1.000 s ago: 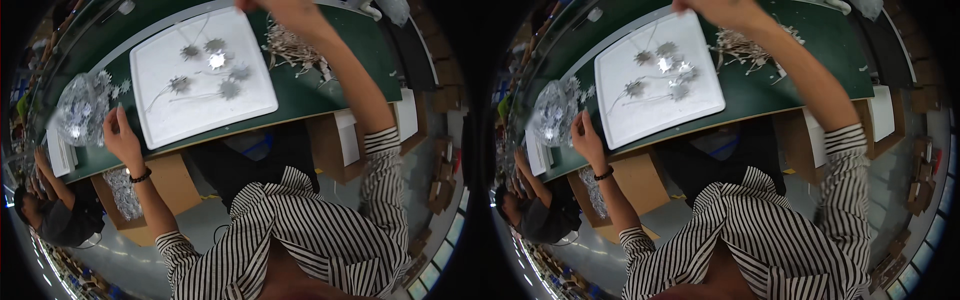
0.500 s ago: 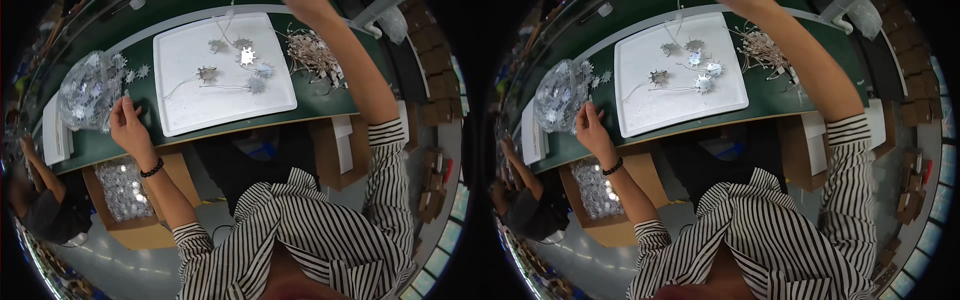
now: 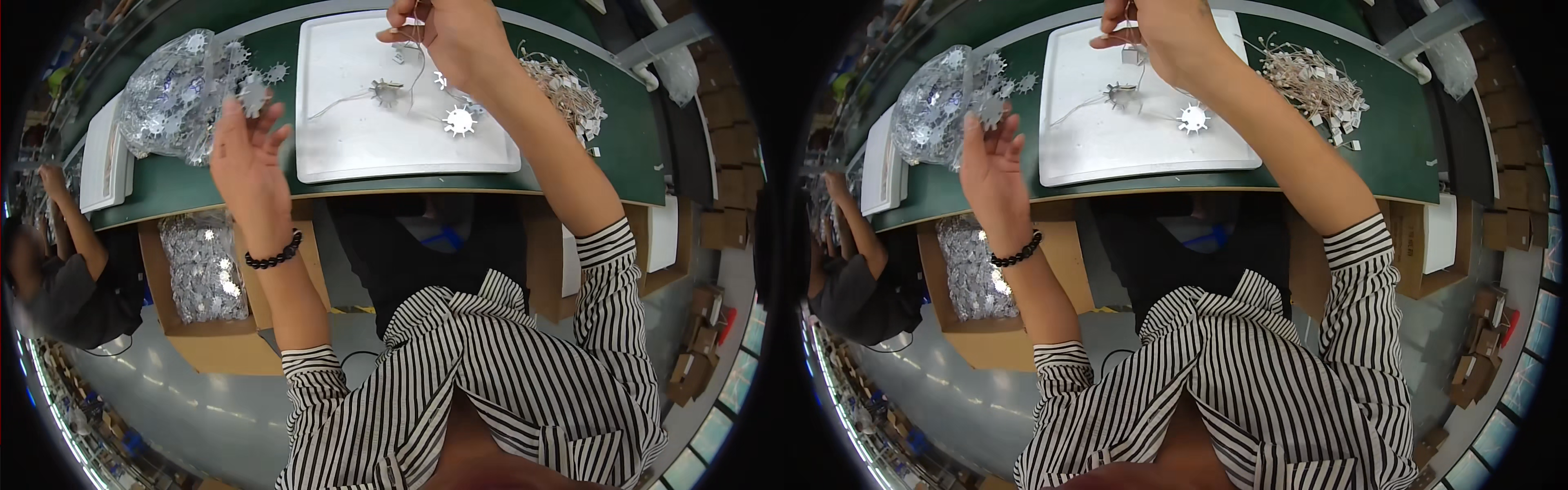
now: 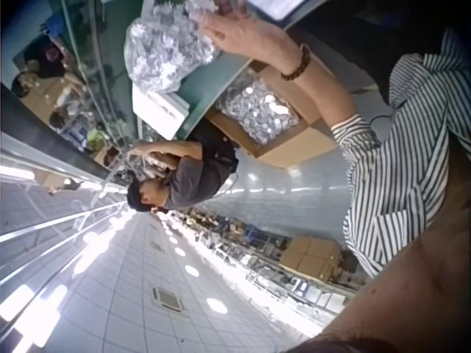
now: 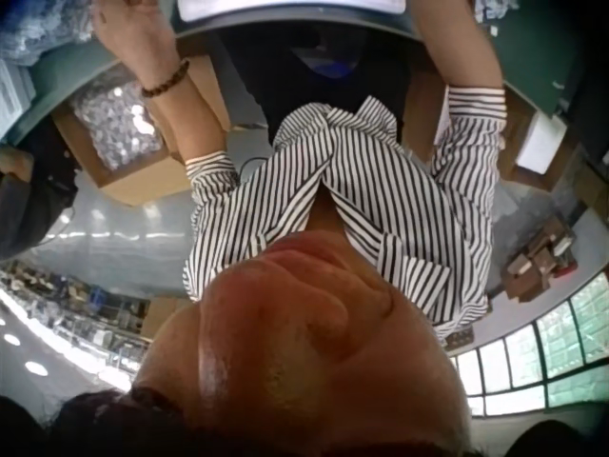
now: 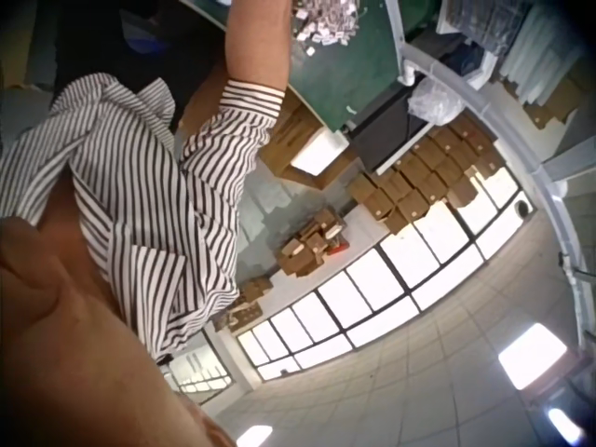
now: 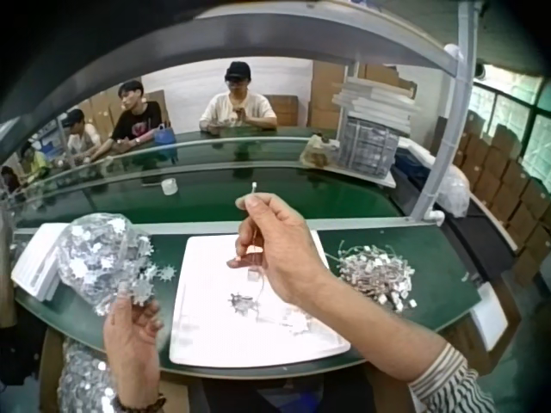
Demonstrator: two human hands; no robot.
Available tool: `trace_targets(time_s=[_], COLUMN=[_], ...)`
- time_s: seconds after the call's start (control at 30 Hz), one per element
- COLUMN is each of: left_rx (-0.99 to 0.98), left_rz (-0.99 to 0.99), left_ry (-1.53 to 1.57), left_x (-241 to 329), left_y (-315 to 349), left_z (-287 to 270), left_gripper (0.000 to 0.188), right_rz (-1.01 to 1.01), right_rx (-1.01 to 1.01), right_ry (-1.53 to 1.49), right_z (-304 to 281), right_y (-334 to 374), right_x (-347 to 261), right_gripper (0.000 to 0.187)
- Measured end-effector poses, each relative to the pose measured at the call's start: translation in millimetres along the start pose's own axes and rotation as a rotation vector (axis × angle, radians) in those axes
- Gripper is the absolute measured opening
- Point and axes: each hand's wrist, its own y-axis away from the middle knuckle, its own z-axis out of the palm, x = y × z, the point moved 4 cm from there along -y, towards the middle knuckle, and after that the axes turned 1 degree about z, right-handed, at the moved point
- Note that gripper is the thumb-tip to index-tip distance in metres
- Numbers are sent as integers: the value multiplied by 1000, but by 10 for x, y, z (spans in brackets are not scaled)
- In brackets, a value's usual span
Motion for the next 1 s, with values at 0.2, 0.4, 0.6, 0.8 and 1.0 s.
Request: trace_targets(time_s=[0.2, 0.4, 0.6, 0.8, 1.0], left_rx=[-138, -113, -87, -85, -91], left_rz=[-265, -268, -216, -187, -168], left_ry=[223, 212, 97, 23, -53], left_x=[-56, 31, 55, 85, 119], left_y=[44, 142, 187, 187, 215], left_z=[315, 436, 457, 457, 436], left_gripper=[41, 39, 36, 35, 35], right_rz=[-109, -510, -565, -561, -655], right_rx=[-38, -134, -180, -214, -231], right_ry=[572, 862, 997, 1011, 1086], right_z=[212, 597, 665, 661, 704], right_y=[79, 791, 784, 790, 805], right_x=[3, -198, -224, -208, -168], right_gripper=[19, 7, 7, 7, 7])
